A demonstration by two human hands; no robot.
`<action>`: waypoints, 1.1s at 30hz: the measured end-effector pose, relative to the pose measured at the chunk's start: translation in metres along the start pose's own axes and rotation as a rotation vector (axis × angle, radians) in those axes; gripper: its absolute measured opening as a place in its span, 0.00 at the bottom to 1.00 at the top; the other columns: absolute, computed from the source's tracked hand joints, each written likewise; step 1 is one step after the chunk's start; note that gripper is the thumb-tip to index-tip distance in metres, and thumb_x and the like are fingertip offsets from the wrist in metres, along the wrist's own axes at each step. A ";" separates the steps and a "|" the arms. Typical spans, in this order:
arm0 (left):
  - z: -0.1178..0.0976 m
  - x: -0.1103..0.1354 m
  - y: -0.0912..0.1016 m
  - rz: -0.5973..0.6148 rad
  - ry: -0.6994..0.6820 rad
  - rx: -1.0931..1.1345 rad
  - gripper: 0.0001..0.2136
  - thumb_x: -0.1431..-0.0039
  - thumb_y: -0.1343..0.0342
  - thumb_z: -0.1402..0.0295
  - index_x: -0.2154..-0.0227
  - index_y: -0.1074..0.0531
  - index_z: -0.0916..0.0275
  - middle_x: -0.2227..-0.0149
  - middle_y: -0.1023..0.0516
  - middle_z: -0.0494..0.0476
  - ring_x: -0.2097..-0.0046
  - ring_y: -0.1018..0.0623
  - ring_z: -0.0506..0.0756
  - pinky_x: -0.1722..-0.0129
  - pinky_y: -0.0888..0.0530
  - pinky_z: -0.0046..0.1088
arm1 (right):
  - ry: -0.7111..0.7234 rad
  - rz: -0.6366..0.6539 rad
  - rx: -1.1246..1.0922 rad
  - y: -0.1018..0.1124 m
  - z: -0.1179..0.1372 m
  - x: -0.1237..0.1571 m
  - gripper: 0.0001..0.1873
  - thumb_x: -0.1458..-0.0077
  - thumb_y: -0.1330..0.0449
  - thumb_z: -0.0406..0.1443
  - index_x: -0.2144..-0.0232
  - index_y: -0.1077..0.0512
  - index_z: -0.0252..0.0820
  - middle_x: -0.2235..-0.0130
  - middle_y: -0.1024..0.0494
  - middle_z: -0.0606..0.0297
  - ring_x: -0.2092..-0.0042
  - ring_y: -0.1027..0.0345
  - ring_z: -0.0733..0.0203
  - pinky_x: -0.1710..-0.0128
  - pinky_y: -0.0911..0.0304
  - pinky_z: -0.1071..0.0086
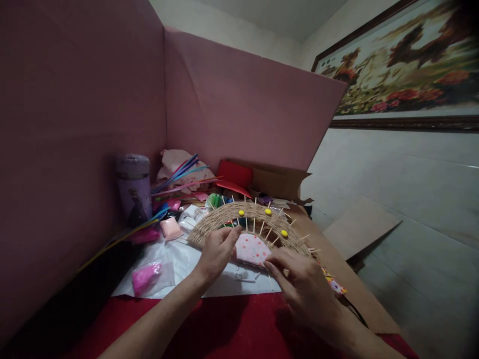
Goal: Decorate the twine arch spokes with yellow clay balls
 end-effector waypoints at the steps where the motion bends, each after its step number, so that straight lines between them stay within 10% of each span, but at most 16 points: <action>1: 0.005 -0.001 -0.002 0.019 0.088 0.136 0.25 0.42 0.57 0.48 0.72 0.28 0.67 0.84 0.34 0.51 0.83 0.36 0.48 0.83 0.41 0.23 | 0.022 -0.010 -0.049 -0.005 0.009 -0.009 0.09 0.40 0.49 0.35 0.68 0.30 0.43 0.67 0.26 0.62 0.66 0.32 0.60 0.68 0.39 0.68; 8: 0.016 -0.001 -0.006 0.011 0.218 0.516 0.27 0.50 0.50 0.44 0.65 0.31 0.68 0.80 0.33 0.49 0.78 0.33 0.48 0.80 0.38 0.22 | 0.082 0.029 -0.096 -0.039 0.039 -0.048 0.10 0.50 0.39 0.31 0.62 0.31 0.41 0.59 0.28 0.57 0.58 0.34 0.53 0.60 0.36 0.60; 33: 0.026 0.001 -0.021 0.192 0.258 0.611 0.16 0.53 0.39 0.58 0.68 0.32 0.66 0.77 0.27 0.50 0.78 0.30 0.48 0.78 0.36 0.22 | 0.103 -0.139 -0.394 -0.047 -0.005 -0.040 0.10 0.44 0.45 0.28 0.61 0.30 0.44 0.61 0.27 0.61 0.58 0.33 0.57 0.59 0.36 0.64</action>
Point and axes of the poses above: each hand's wrist, its own x-axis away from the middle knuckle, its own y-axis out of the back of the hand, z = x × y, the point moved 6 cm from there along -x, towards the middle knuckle
